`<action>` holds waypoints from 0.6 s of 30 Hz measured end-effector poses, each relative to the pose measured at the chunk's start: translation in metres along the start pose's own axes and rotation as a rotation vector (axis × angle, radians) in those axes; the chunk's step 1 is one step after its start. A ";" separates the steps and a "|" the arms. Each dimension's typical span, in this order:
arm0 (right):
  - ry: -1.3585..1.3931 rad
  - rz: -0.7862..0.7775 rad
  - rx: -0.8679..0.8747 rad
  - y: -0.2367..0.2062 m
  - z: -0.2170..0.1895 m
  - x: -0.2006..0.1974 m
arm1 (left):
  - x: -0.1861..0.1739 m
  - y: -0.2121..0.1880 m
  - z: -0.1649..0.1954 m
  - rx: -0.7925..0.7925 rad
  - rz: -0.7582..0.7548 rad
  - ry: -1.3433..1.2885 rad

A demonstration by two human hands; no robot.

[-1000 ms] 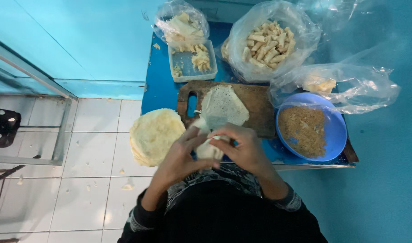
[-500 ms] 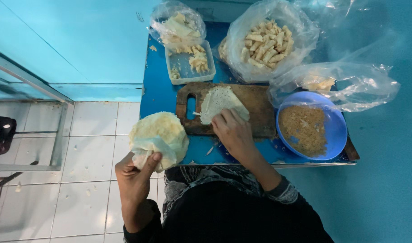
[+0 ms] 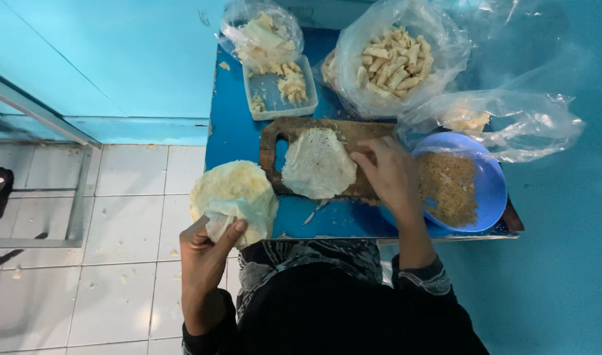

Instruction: The person cuts round sheets of cracker dough with a knife on a wooden board, separates the cut pieces by hand, and stacks the finished discs on the table. They repeat the cutting and stacking cycle across several dough rounds, working beside a bowl of crumbs and bags of finished crackers.

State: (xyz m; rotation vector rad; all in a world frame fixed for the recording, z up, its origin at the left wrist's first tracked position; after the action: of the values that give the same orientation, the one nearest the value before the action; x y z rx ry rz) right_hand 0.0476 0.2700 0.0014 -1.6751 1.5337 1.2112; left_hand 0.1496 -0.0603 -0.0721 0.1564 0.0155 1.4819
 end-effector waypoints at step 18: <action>0.835 -0.113 -0.024 0.020 0.030 0.054 | 0.019 0.013 0.011 -0.004 -0.096 0.080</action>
State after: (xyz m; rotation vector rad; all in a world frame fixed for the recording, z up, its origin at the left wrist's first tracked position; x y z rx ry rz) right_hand 0.0178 0.2671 -0.0562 -2.4121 1.8250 0.4604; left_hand 0.1400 -0.0415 -0.0583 0.0916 0.0834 1.3918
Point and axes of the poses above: each hand's wrist, its own y-axis towards the middle knuckle, its own x-axis out of the palm, z = x × y, the point moved 7 cm from there along y, towards the middle knuckle, and after that the axes turned 12 degrees about -z, right-handed, at the moved point
